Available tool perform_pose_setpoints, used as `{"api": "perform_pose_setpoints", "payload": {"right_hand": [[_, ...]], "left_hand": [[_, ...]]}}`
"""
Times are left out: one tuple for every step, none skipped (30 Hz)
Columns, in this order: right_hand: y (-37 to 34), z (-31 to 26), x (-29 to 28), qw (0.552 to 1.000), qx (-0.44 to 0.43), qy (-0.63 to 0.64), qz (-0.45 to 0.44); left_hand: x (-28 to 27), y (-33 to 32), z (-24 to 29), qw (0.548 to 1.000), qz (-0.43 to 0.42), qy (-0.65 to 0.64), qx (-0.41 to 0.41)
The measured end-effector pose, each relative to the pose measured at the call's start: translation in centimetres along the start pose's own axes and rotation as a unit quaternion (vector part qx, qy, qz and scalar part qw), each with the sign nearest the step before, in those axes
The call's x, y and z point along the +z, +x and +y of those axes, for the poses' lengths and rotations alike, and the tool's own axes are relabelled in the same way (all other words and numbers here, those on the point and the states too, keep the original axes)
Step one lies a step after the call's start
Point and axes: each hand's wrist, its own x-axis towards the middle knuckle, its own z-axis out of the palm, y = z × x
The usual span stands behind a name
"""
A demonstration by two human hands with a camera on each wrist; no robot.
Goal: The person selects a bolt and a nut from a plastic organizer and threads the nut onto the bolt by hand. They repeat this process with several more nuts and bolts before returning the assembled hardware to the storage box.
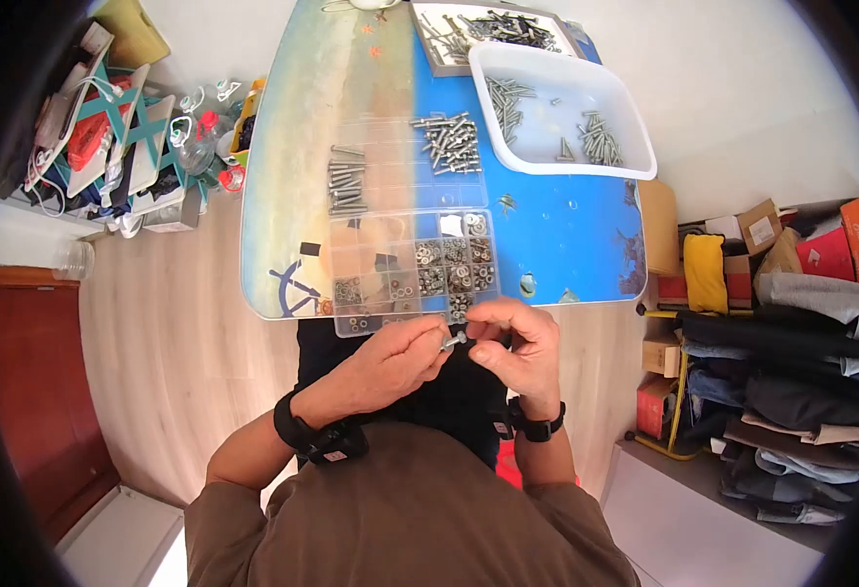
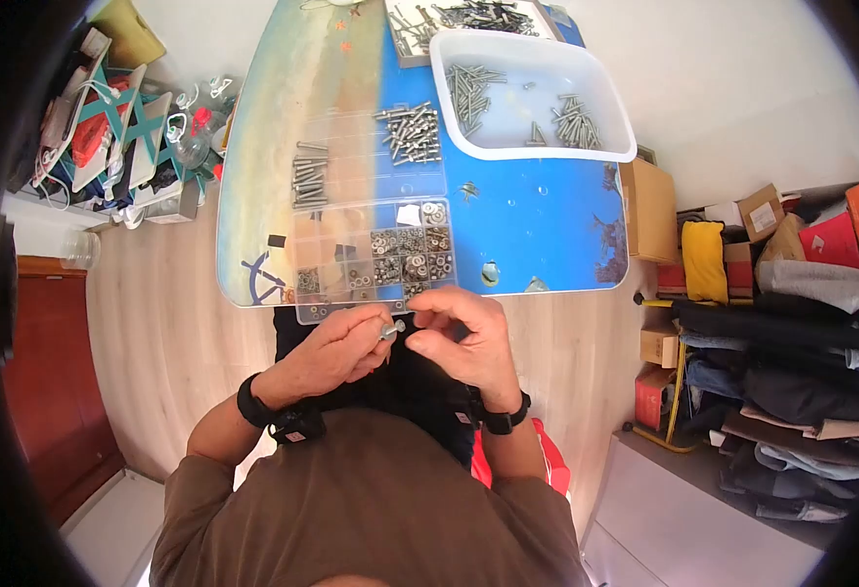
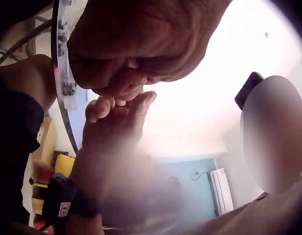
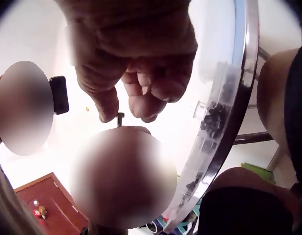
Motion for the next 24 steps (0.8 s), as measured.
{"api": "perform_pose_setpoints", "payload": {"right_hand": [[0.2,-0.5,0.4,1.0,0.001,-0.004,0.004],[0.5,-0.9,0.7,1.0,-0.001,-0.019,-0.004],[0.8,-1.1,0.8,0.999,-0.003,-0.032,-0.014],[0.8,-0.6,0.5,0.998,-0.038,-0.04,-0.032],[0.8,-0.3,0.2,0.998,-0.039,-0.04,-0.037],[0.6,-0.1,0.0,0.999,-0.02,-0.031,-0.035],[0.5,0.0,0.0,0.999,0.001,-0.022,-0.033],[0.6,-0.1,0.3,0.999,0.004,-0.02,-0.035],[0.8,-0.5,0.4,0.999,-0.017,-0.009,-0.041],[0.9,-0.9,0.5,0.998,-0.039,-0.002,-0.045],[1.1,-1.1,0.7,0.998,-0.038,-0.005,-0.041],[1.3,-1.1,1.2,0.999,-0.034,-0.021,-0.034],[1.6,-1.2,1.4,0.999,-0.029,-0.035,-0.029],[1.7,-1.2,1.2,0.998,-0.031,-0.035,-0.031],[1.5,-1.0,0.9,0.997,-0.015,-0.054,-0.05],[1.5,-0.9,0.8,0.995,0.002,-0.071,-0.069],[1.5,-0.7,0.9,0.995,0.002,-0.068,-0.073],[1.5,-0.6,1.0,0.995,0.001,-0.067,-0.071],[1.5,-0.6,1.0,0.995,0.0,-0.067,-0.068],[1.6,-0.9,0.9,0.995,0.001,-0.068,-0.068],[1.9,-1.6,1.0,0.995,0.01,-0.054,-0.079],[2.1,-2.1,1.0,0.995,0.02,-0.04,-0.09],[2.1,-2.2,1.2,0.995,0.02,-0.04,-0.09],[2.1,-2.2,1.6,0.995,0.046,-0.025,-0.083]], "left_hand": [[0.0,0.1,0.0,1.0,-0.005,-0.007,-0.012],[0.0,0.2,0.1,1.0,-0.008,-0.013,-0.022],[0.1,0.3,0.1,1.0,-0.011,-0.013,-0.02],[0.1,0.3,0.0,1.0,-0.017,-0.005,0.007],[0.0,0.2,0.0,0.999,-0.02,0.003,0.035],[-0.2,0.1,0.2,0.999,-0.014,0.001,0.037],[-0.4,0.0,0.6,1.0,-0.007,0.003,0.023],[-0.5,-0.1,0.7,1.0,-0.003,0.006,0.007],[-0.5,-0.2,0.5,1.0,-0.004,0.004,0.005],[-0.5,0.0,0.4,1.0,-0.002,-0.002,0.0],[-0.4,0.2,0.4,1.0,-0.001,-0.007,-0.004],[-0.4,0.3,0.4,1.0,-0.006,-0.006,-0.003],[-0.5,0.3,0.4,1.0,-0.004,0.005,0.003],[-0.6,0.3,0.4,1.0,0.001,0.016,0.009],[-0.8,0.3,0.4,1.0,0.005,0.015,0.01],[-1.0,0.3,0.3,1.0,0.005,0.024,0.006],[-1.1,0.4,0.2,0.999,0.005,0.034,0.003],[-1.3,0.3,0.0,0.999,0.007,0.033,0.002],[-1.4,0.4,-0.2,0.999,0.009,0.041,0.003],[-1.5,0.5,-0.4,0.999,0.01,0.049,0.005],[-1.4,0.7,-0.5,0.999,0.009,0.049,0.005],[-1.3,0.7,-0.7,0.998,0.02,0.063,0.017],[-1.2,0.7,-0.7,0.996,0.03,0.078,0.029],[-1.1,0.8,-0.7,0.996,0.03,0.078,0.028]]}}
